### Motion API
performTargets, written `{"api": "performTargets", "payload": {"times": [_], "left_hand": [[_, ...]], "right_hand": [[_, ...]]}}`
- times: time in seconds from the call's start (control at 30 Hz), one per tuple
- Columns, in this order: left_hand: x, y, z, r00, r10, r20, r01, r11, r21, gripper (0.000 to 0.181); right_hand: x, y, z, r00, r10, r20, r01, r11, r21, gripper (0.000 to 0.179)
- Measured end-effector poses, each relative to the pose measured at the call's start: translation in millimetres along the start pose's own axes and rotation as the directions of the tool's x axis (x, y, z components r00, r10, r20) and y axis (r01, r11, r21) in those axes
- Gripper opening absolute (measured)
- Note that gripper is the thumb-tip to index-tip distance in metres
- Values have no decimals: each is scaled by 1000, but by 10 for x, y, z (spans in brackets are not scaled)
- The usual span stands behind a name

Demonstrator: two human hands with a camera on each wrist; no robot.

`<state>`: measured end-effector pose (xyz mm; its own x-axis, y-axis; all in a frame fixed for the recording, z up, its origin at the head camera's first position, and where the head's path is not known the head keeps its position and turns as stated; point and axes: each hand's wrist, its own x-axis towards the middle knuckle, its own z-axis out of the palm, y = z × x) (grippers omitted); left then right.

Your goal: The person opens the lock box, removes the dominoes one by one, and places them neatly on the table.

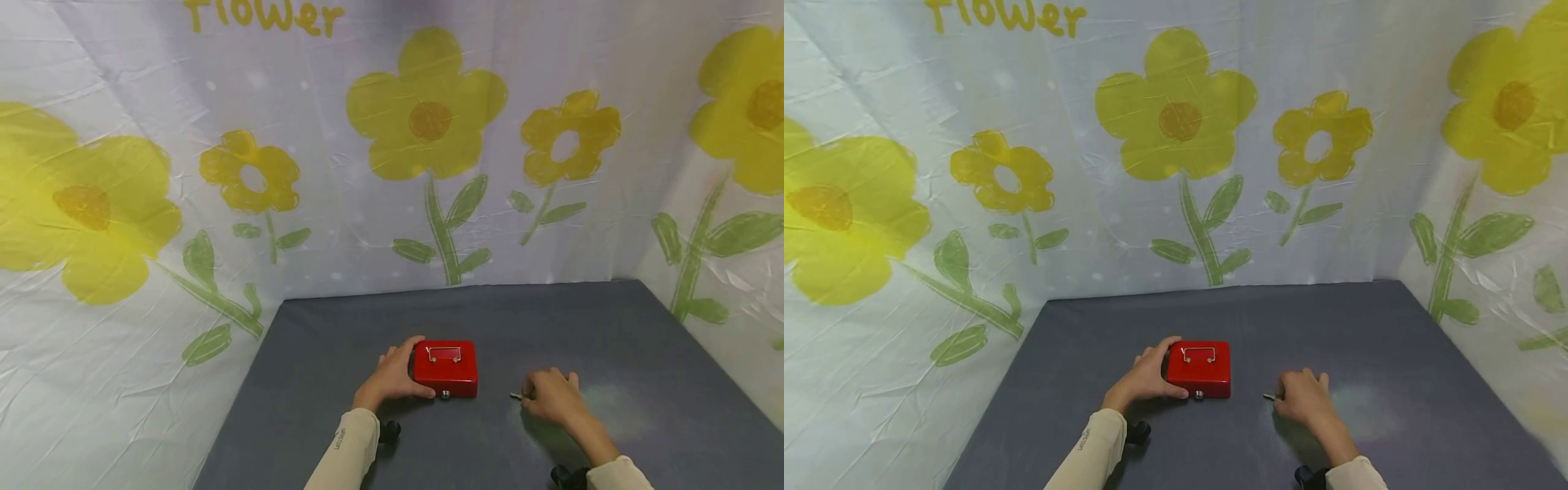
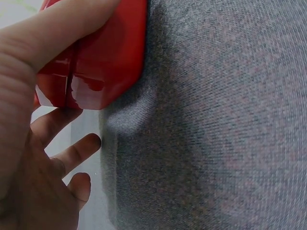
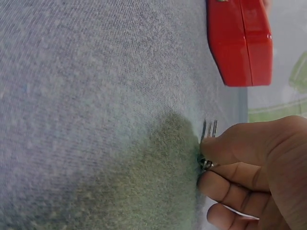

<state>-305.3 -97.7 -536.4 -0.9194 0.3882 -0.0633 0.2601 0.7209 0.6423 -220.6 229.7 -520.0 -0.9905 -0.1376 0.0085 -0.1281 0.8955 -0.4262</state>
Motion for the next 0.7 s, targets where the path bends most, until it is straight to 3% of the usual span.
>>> {"api": "performTargets", "payload": {"times": [0.43,0.7], "left_hand": [[0,10,5,1000,-6,-15,6,1000,-11,105],[7,10,10,999,-42,-23,41,998,-39,105]], "right_hand": [[42,0,24,996,46,75,-50,998,49,12],[45,2,29,998,41,39,-47,988,145,4]]}}
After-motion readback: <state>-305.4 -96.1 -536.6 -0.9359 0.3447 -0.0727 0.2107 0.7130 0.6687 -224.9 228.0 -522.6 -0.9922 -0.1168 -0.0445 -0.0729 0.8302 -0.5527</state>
